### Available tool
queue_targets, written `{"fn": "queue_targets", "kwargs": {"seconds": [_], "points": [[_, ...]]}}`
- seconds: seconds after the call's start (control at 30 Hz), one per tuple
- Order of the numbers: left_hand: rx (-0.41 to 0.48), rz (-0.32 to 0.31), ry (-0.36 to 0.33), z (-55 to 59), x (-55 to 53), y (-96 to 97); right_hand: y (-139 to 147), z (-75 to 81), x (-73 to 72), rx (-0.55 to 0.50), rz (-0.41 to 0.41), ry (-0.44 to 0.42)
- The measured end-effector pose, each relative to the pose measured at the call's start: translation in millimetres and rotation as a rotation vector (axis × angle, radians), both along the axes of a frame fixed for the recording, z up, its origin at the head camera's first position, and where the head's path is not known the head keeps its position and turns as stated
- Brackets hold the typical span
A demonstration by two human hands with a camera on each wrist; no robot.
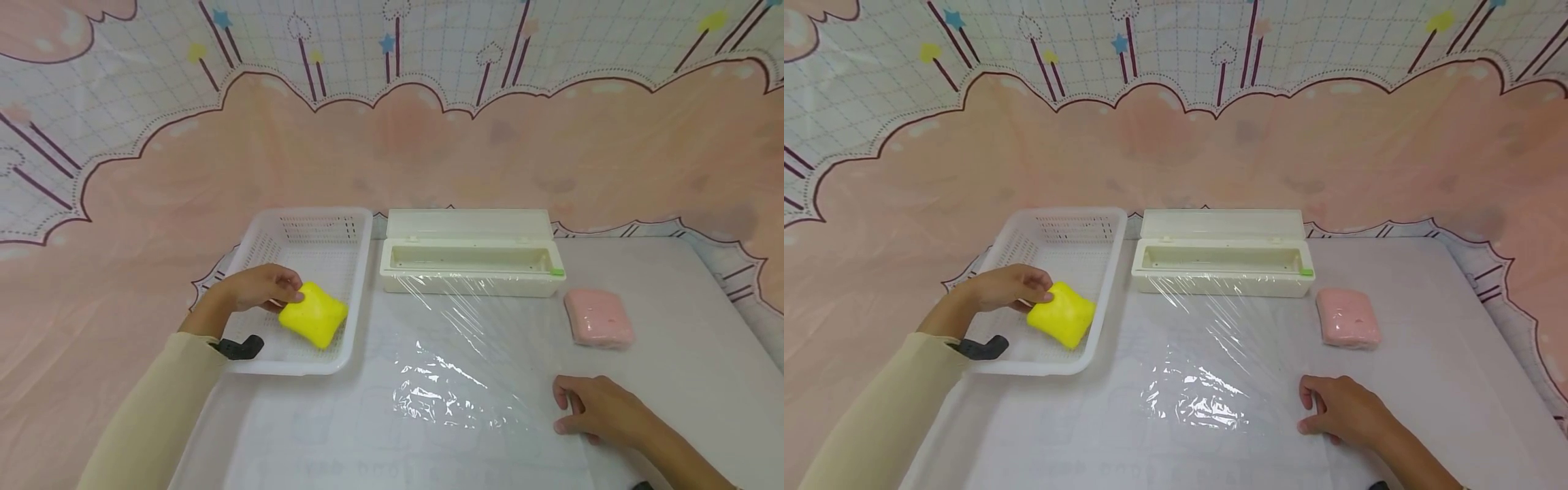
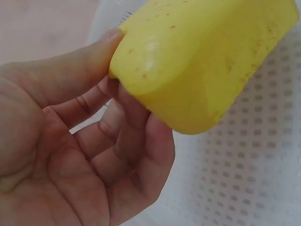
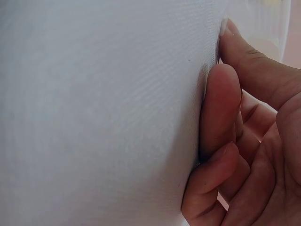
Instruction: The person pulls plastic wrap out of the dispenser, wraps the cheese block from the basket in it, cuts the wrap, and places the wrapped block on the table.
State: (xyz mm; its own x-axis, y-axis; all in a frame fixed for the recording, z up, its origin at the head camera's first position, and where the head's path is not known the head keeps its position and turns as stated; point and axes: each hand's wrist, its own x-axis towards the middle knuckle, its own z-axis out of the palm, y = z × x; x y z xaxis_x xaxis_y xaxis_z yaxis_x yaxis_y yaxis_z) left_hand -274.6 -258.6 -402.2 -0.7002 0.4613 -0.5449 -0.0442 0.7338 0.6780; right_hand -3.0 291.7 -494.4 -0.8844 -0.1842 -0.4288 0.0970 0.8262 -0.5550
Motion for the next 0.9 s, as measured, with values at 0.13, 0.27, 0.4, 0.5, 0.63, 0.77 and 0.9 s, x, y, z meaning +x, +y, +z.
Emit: {"fn": "queue_targets", "kwargs": {"seconds": [0.13, 0.27, 0.4, 0.5, 0.63, 0.77, 0.9], "points": [[0.044, 0.050, 0.040, 11.8, 11.1, -2.4, -0.4, -1.1, -0.1, 0.002, -0.002, 0.001], [0.069, 0.109, 0.114, 25.7, 26.2, 1.5, -1.0, -1.2, 0.1, -0.001, 0.000, 0.005], [0.082, 0.188, 0.235, 40.7, 46.1, 11.6, -1.7, -0.3, 0.1, 0.001, -0.006, 0.002], [0.082, 0.263, 0.335, 50.8, 62.0, 23.0, -2.0, 0.1, 0.3, 0.000, -0.009, 0.002], [0.160, 0.343, 0.408, 56.0, 80.7, 43.5, -1.7, -1.1, 0.4, -0.002, -0.003, 0.008], [0.286, 0.347, 0.407, 47.8, 97.3, 72.6, 0.5, -2.9, 1.5, 0.002, 0.010, 0.027], [0.343, 0.303, 0.377, 33.0, 115.6, 109.0, 0.5, -2.9, 1.5, 0.000, 0.006, 0.029]]}}
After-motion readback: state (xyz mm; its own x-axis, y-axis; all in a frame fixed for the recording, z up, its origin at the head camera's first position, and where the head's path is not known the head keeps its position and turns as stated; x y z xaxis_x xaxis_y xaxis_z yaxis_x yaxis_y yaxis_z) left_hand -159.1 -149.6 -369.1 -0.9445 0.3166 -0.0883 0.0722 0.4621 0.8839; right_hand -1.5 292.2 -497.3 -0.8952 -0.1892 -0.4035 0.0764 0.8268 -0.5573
